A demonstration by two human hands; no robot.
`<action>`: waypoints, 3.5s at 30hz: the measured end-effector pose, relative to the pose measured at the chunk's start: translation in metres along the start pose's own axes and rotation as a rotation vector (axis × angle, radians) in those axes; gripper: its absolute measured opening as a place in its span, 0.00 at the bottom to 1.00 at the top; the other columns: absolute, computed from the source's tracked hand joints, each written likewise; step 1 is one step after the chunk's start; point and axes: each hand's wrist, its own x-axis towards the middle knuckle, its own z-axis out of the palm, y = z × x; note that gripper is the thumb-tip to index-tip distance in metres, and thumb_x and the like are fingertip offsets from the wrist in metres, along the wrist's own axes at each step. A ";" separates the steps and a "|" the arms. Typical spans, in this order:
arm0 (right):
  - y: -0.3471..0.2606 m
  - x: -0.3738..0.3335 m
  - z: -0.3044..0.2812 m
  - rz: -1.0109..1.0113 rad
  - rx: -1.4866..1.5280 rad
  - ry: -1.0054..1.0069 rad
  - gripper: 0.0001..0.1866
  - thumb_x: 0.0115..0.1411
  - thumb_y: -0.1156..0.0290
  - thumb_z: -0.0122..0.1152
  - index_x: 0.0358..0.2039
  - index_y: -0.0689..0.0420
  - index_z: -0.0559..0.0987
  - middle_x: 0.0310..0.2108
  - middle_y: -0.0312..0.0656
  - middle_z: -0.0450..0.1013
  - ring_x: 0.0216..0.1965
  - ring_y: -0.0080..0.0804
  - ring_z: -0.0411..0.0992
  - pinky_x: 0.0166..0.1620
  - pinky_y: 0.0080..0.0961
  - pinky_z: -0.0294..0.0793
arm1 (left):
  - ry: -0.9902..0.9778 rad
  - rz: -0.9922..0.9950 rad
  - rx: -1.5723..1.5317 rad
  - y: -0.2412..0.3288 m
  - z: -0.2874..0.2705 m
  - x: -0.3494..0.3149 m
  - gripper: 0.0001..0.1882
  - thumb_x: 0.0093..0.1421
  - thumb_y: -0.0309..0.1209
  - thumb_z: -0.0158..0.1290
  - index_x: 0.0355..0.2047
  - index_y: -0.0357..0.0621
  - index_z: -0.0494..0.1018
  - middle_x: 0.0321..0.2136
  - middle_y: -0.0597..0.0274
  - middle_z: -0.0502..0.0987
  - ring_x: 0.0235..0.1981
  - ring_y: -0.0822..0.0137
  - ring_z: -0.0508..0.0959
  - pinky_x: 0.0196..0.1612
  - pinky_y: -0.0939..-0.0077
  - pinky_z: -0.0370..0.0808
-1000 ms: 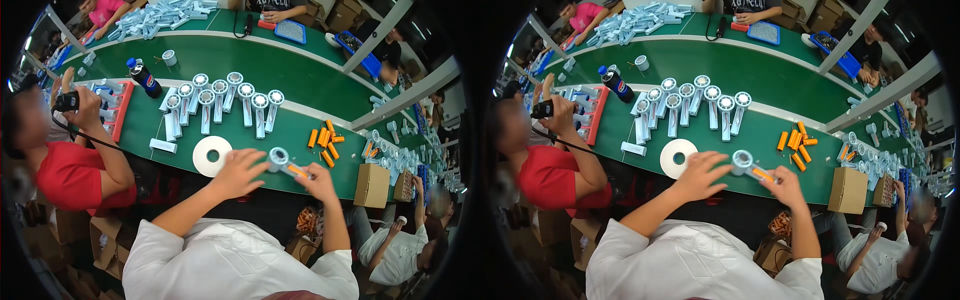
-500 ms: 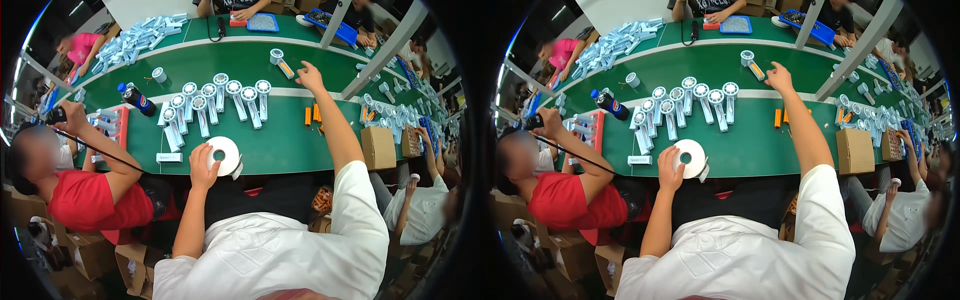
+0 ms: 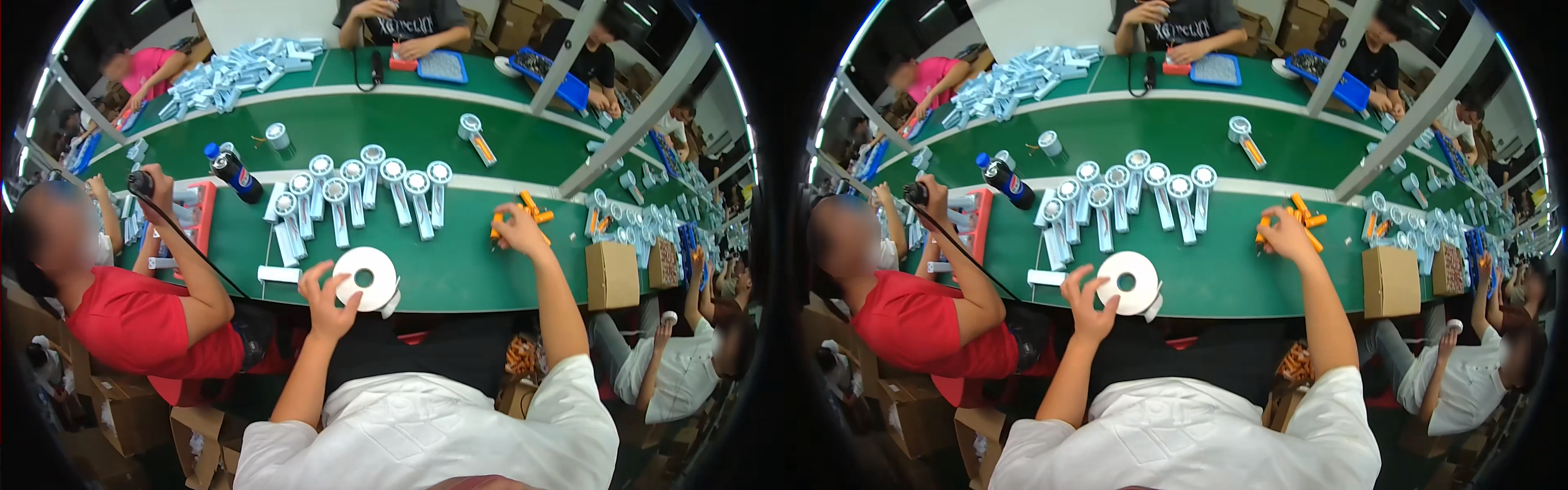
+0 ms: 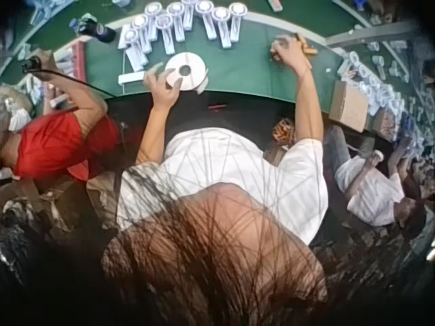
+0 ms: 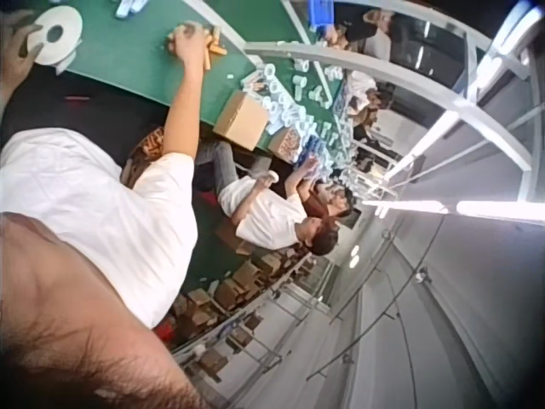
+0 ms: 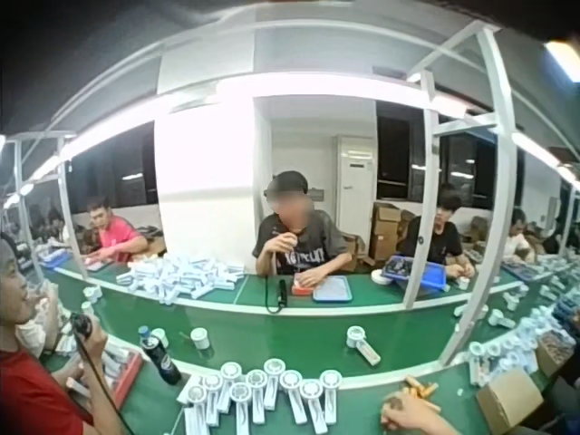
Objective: Assemble small plastic components with adhesive tape on a factory production line.
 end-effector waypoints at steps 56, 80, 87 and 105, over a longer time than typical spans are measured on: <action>-0.005 -0.165 0.183 -0.743 0.464 0.184 0.26 0.56 0.89 0.66 0.54 0.54 0.76 0.43 0.42 0.76 0.21 0.16 0.60 0.24 0.14 0.61 | -0.683 -0.244 -0.627 0.105 -0.004 0.019 0.19 0.63 0.28 0.63 0.54 0.44 0.77 0.48 0.59 0.72 0.55 0.59 0.69 0.60 0.66 0.66; -0.027 -0.120 0.168 -0.323 1.074 -0.344 0.26 0.63 0.83 0.65 0.59 0.52 0.71 0.42 0.45 0.77 0.28 0.15 0.65 0.27 0.08 0.63 | -0.441 0.200 -0.172 0.029 -0.023 0.041 0.25 0.45 0.36 0.68 0.43 0.45 0.74 0.73 0.49 0.55 0.73 0.38 0.51 0.72 0.44 0.52; -0.043 -0.137 0.171 -0.353 1.084 -0.354 0.27 0.61 0.85 0.68 0.59 0.55 0.73 0.35 0.40 0.77 0.32 0.20 0.72 0.40 0.14 0.71 | -0.281 -0.030 -0.095 0.048 -0.011 0.037 0.26 0.46 0.37 0.68 0.44 0.40 0.72 0.74 0.42 0.49 0.73 0.35 0.48 0.71 0.40 0.52; -0.068 -0.145 0.086 -0.357 0.623 -0.287 0.26 0.56 0.84 0.72 0.56 0.58 0.77 0.34 0.40 0.77 0.32 0.20 0.73 0.37 0.13 0.72 | -0.352 0.151 -0.109 0.078 -0.017 0.027 0.26 0.42 0.35 0.67 0.40 0.39 0.71 0.75 0.38 0.48 0.72 0.31 0.49 0.70 0.39 0.53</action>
